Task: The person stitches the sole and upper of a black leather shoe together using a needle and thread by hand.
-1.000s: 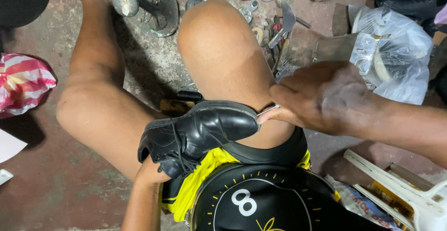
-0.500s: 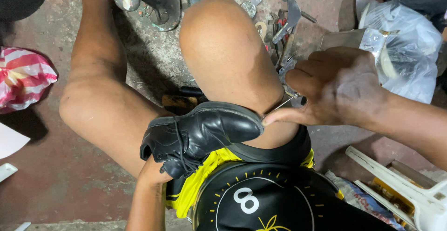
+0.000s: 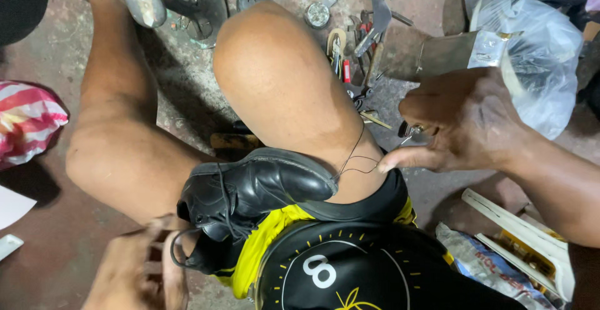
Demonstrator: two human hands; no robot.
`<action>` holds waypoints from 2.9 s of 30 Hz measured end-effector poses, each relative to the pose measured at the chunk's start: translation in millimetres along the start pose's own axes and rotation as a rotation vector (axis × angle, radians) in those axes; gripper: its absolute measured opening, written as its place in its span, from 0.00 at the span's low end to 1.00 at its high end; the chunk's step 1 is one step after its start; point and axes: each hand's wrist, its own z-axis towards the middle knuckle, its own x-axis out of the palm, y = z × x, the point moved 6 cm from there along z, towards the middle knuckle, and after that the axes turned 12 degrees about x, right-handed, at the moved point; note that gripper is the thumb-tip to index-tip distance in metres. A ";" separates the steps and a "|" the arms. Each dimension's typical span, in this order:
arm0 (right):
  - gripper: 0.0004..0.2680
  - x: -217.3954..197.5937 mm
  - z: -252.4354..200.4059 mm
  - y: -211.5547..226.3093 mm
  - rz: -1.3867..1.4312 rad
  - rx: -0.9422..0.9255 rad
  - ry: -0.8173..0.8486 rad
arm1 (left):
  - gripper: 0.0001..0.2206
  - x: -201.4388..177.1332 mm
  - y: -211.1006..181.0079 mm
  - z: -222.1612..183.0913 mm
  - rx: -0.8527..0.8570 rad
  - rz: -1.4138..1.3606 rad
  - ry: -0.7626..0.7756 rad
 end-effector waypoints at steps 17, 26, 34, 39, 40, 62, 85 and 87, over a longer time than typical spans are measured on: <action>0.24 11.2 25.0 53.3 0.699 -0.263 0.128 | 0.04 61.7 -152.4 68.4 0.491 -0.706 0.014; 0.06 74.7 -16.0 29.5 1.000 0.254 0.382 | 0.19 69.5 -138.6 54.5 0.079 -1.395 0.221; 0.04 33.9 -35.9 4.7 1.640 0.373 0.154 | 0.25 44.0 -185.2 59.7 0.574 -0.726 0.155; 0.05 26.0 -19.4 23.8 0.989 0.383 0.270 | 0.36 55.1 -185.1 64.3 0.427 -0.620 0.296; 0.07 33.7 -18.0 27.3 0.831 0.418 0.353 | 0.37 53.2 -186.0 63.0 0.440 -0.676 0.246; 0.05 75.5 -84.6 -106.3 0.655 0.889 0.206 | 0.43 55.5 -180.2 62.7 0.442 -0.708 0.195; 0.28 58.5 -36.6 67.7 0.897 0.439 0.158 | 0.09 28.1 -3.7 0.4 -0.132 -0.386 -0.259; 0.26 61.2 -30.3 70.3 0.759 0.466 0.136 | 0.09 57.3 -0.2 -2.4 -0.136 -0.601 -0.135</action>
